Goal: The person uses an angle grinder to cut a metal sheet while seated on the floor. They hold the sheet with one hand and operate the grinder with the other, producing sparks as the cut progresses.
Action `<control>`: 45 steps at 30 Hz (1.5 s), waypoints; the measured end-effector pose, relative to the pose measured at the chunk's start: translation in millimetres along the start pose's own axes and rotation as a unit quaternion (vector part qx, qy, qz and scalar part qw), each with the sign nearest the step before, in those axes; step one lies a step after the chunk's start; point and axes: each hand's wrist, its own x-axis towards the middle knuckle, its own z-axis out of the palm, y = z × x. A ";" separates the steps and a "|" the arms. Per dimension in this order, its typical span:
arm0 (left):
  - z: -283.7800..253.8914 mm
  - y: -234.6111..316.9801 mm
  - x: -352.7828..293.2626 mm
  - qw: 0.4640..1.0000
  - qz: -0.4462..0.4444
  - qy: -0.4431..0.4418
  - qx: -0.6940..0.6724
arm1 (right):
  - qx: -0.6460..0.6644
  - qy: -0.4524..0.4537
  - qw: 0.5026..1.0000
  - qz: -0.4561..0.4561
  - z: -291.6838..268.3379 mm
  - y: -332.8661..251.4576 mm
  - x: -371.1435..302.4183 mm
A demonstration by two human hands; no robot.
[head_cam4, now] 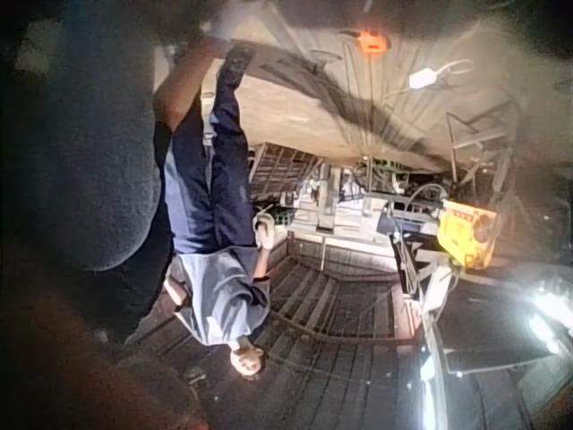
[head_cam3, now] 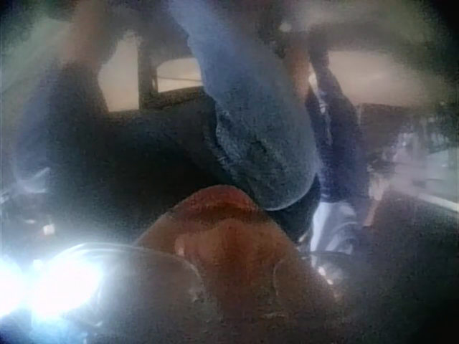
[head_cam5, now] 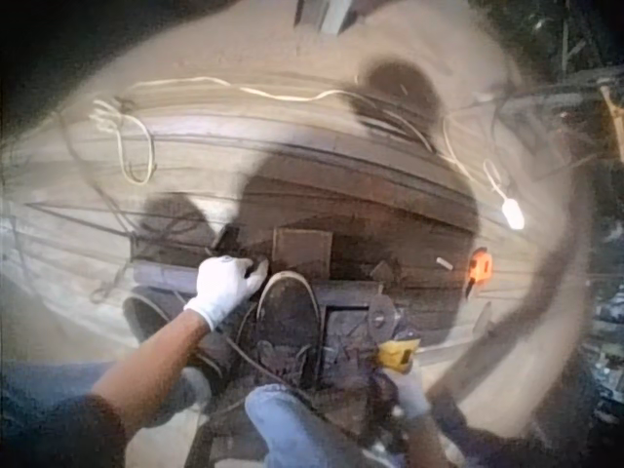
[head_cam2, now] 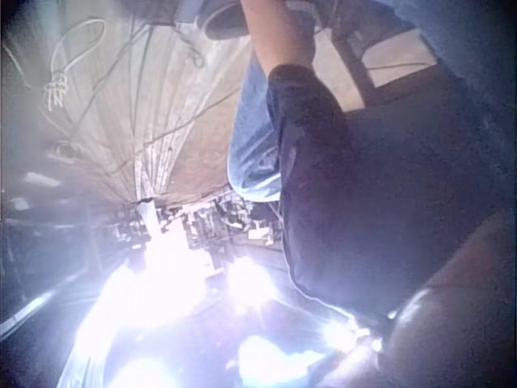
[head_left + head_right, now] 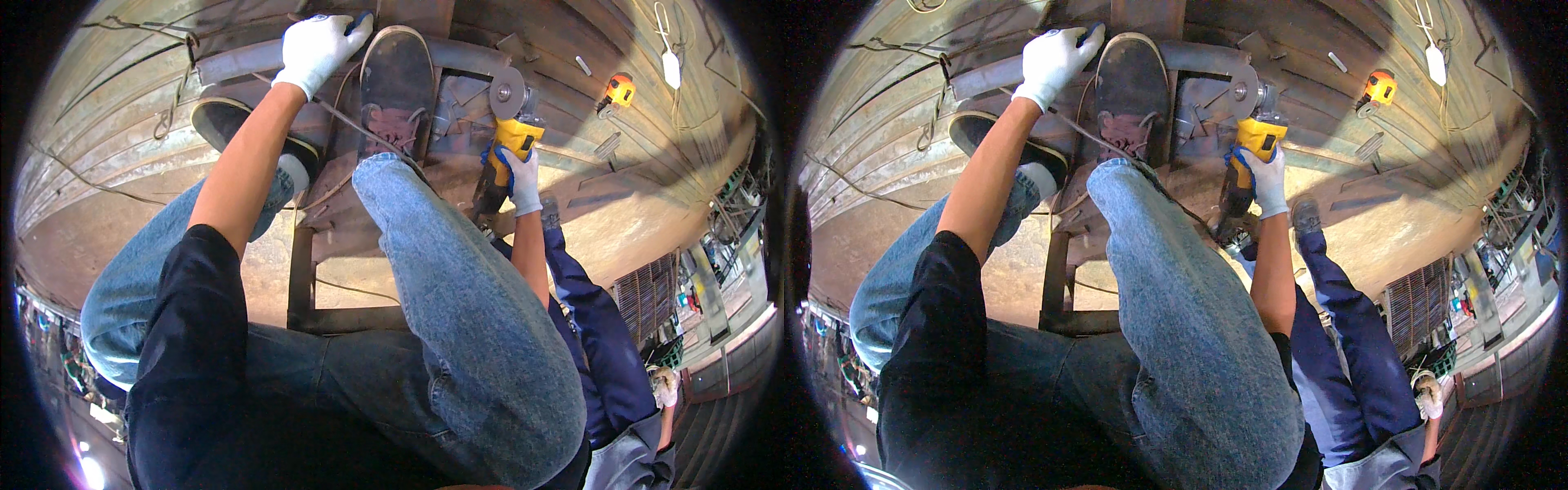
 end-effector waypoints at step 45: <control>0.0 1.6 0.4 1.000 -0.023 -0.001 0.000 | 0.006 -0.017 0.999 0.039 -1.1 -1.0 3.4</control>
